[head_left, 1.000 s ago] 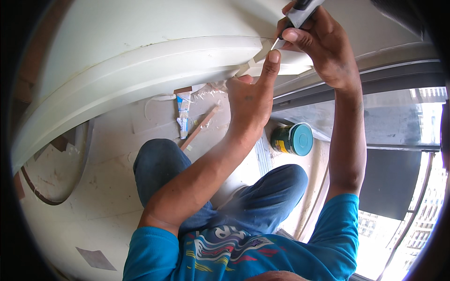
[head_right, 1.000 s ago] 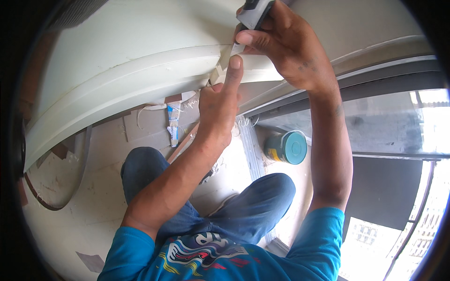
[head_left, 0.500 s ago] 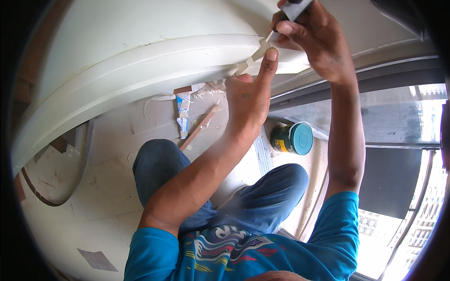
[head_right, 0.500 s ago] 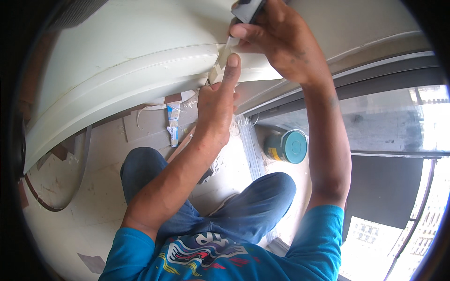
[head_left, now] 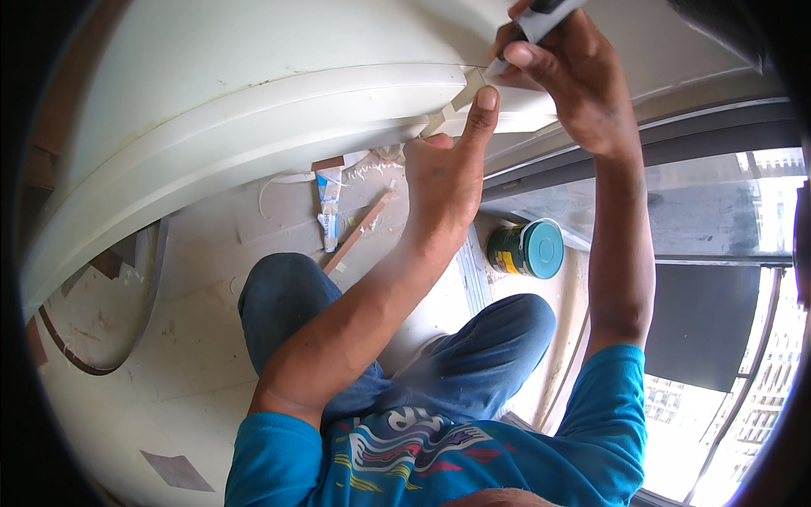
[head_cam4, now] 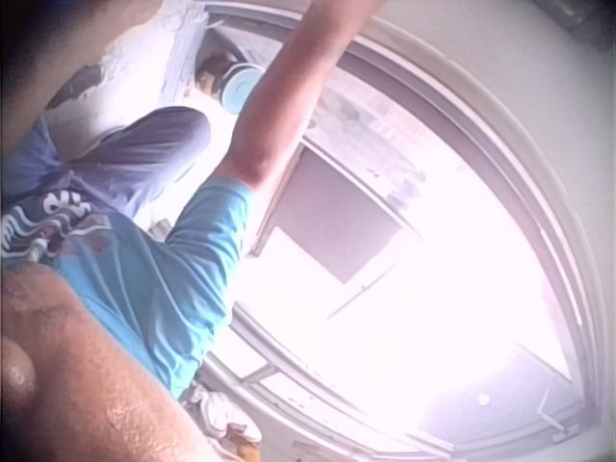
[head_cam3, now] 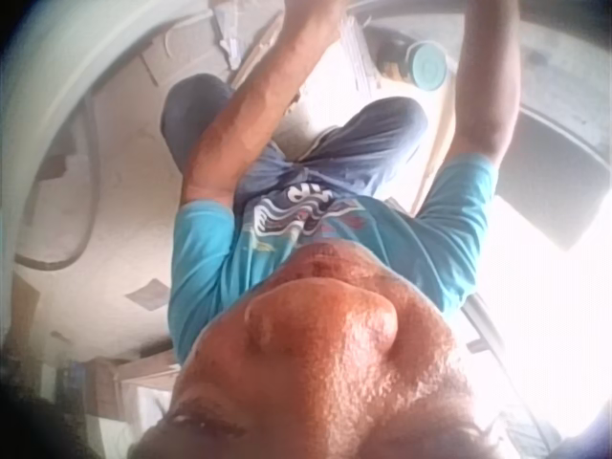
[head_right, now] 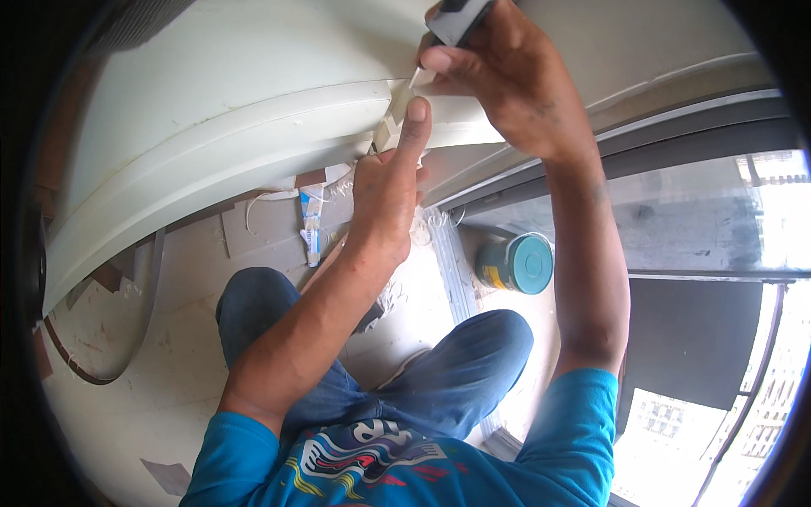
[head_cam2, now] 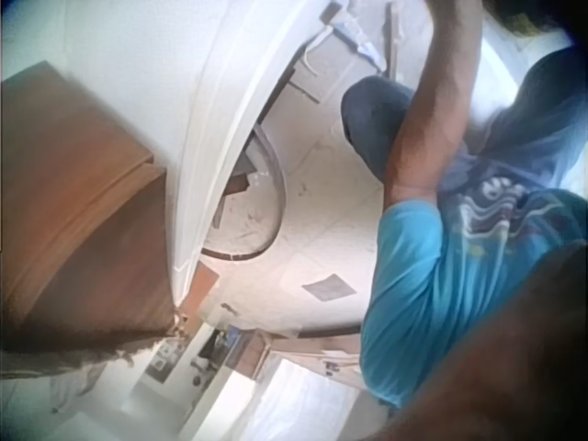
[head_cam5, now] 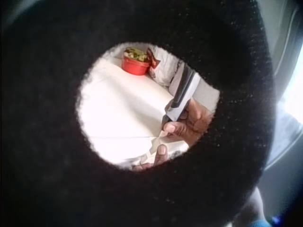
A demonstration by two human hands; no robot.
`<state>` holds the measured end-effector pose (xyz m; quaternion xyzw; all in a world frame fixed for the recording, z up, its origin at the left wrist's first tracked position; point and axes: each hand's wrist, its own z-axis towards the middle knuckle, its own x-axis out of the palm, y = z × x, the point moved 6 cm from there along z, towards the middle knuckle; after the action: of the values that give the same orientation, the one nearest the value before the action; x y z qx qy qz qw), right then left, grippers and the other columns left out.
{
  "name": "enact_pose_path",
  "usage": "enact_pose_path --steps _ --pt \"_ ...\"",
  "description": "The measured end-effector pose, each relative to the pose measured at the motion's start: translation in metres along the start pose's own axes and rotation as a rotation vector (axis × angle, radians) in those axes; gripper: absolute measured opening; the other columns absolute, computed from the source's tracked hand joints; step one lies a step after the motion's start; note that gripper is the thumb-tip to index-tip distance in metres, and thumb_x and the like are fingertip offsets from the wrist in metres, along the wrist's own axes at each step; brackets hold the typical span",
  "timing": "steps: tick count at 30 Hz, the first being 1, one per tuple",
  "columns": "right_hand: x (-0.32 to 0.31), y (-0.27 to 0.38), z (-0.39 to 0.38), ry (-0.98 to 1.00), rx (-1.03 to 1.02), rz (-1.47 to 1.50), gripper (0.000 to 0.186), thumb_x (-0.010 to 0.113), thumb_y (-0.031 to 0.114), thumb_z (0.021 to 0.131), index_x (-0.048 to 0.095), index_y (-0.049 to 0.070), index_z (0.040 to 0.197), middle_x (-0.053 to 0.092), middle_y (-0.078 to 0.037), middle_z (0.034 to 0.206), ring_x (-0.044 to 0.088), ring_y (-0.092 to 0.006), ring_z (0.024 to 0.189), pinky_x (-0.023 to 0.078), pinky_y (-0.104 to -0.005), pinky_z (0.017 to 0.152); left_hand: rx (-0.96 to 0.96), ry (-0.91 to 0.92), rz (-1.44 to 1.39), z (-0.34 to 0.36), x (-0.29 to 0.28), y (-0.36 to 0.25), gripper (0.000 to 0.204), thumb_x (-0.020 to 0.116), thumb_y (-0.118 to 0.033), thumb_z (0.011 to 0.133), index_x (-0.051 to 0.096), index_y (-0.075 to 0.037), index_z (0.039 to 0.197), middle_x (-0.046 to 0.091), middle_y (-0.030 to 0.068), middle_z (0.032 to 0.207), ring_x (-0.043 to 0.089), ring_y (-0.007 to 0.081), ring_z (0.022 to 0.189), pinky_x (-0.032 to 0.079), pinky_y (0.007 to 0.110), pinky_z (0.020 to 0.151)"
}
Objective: The person uses a utility knife to carve and trim a white curved molding piece. They repeatedly score and remove small sections along the edge, adjusting hand position as they work.
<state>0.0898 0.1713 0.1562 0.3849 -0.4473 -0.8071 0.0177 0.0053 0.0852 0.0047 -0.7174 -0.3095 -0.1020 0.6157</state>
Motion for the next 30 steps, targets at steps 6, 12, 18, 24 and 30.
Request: enact_pose_path --steps 6,12,18,24,30 --pt "0.001 0.002 -0.004 -0.001 -0.010 -0.004 0.047 0.078 0.004 0.099 0.058 0.001 0.142 0.072 -0.010 0.121 0.070 -0.0205 0.109 0.060 -0.0334 0.093 -0.066 -0.006 0.020 -0.004 -0.001 -0.001 0.123 0.069 -0.101 0.073 0.065 0.016 0.112 0.058 0.0178 0.100 0.059 0.0194 0.096 0.051 0.030 0.077" --pt "0.001 -0.001 0.001 -0.030 0.010 0.035 0.048 0.078 0.003 0.099 0.058 0.001 0.143 0.071 -0.010 0.122 0.070 -0.0204 0.110 0.060 -0.0333 0.094 0.003 0.004 0.013 0.001 0.000 0.000 0.132 0.068 -0.101 0.073 0.063 0.021 0.123 0.058 0.0187 0.103 0.060 0.0192 0.096 0.052 0.030 0.074" --pt "0.002 -0.001 0.004 -0.036 0.011 0.051 0.049 0.079 0.001 0.099 0.057 0.001 0.143 0.071 -0.009 0.123 0.069 -0.0203 0.110 0.059 -0.0331 0.094 -0.051 0.008 0.022 -0.001 -0.001 0.000 0.134 0.069 -0.100 0.073 0.060 0.022 0.129 0.058 0.0199 0.106 0.060 0.0191 0.099 0.052 0.030 0.074" --pt "0.004 0.005 -0.003 -0.020 -0.006 0.023 0.051 0.079 0.000 0.098 0.057 0.002 0.144 0.070 -0.009 0.124 0.069 -0.0202 0.111 0.059 -0.0329 0.094 -0.085 0.013 0.034 -0.001 -0.003 0.002 0.131 0.069 -0.100 0.073 0.062 0.021 0.125 0.058 0.0198 0.103 0.060 0.0184 0.096 0.051 0.029 0.074" --pt "0.004 0.003 -0.004 -0.049 0.005 0.064 0.052 0.079 -0.001 0.098 0.057 0.002 0.145 0.070 -0.009 0.125 0.069 -0.0201 0.111 0.059 -0.0328 0.094 -0.077 0.008 0.040 -0.003 -0.003 0.002 0.130 0.069 -0.101 0.072 0.064 0.019 0.123 0.059 0.0177 0.102 0.059 0.0171 0.092 0.051 0.029 0.071"
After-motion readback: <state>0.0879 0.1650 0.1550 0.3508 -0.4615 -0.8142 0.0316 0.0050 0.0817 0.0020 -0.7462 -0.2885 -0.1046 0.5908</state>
